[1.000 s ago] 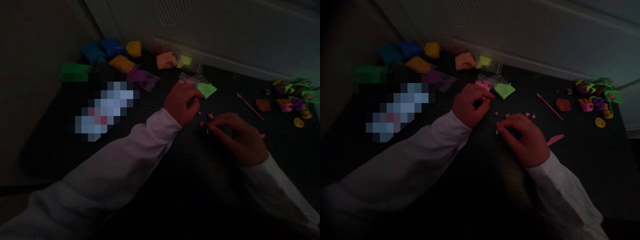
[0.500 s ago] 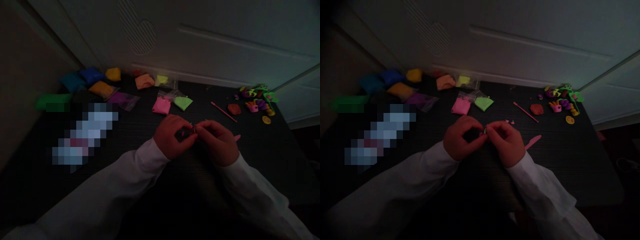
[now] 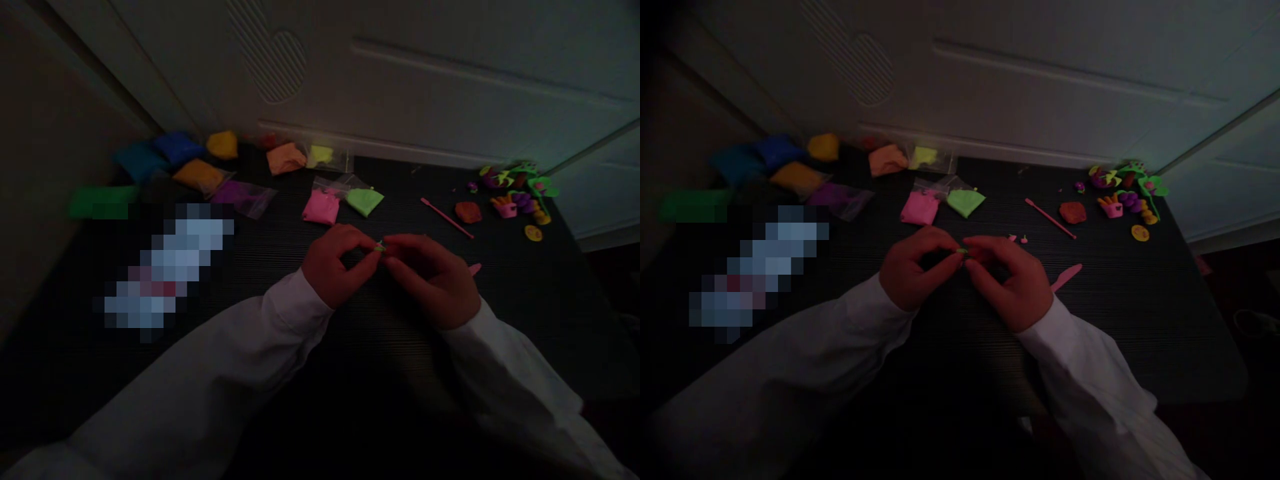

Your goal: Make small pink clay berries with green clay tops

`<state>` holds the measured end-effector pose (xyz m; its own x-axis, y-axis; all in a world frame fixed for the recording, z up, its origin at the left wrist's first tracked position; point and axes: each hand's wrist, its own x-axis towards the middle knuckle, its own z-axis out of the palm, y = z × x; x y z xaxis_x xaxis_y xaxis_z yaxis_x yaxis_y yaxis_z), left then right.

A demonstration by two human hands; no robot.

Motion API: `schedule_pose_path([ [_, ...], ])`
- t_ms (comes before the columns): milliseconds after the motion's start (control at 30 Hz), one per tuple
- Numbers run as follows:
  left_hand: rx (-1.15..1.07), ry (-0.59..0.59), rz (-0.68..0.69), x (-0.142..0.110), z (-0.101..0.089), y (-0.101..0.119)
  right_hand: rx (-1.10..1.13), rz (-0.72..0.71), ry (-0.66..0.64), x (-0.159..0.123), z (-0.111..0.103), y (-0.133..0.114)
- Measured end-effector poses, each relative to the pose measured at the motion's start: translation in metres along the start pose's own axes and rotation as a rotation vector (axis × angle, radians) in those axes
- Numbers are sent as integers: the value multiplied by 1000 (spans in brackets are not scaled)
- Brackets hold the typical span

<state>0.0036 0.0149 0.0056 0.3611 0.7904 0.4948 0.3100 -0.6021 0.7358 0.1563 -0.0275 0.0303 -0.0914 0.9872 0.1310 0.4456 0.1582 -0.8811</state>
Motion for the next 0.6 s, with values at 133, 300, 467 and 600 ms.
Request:
schedule_pose_path([
  [133,3,-19,48,0,0,-1,-113,-11,0,1,-1,0],
  [300,28,6,135,-1,3,-3,-149,23,52,1,-1,1],
  [467,61,-8,130,-1,1,-1,50,177,42,4,-1,0],
  [600,109,17,177,-1,-1,1,356,305,-11,8,-2,4],
])
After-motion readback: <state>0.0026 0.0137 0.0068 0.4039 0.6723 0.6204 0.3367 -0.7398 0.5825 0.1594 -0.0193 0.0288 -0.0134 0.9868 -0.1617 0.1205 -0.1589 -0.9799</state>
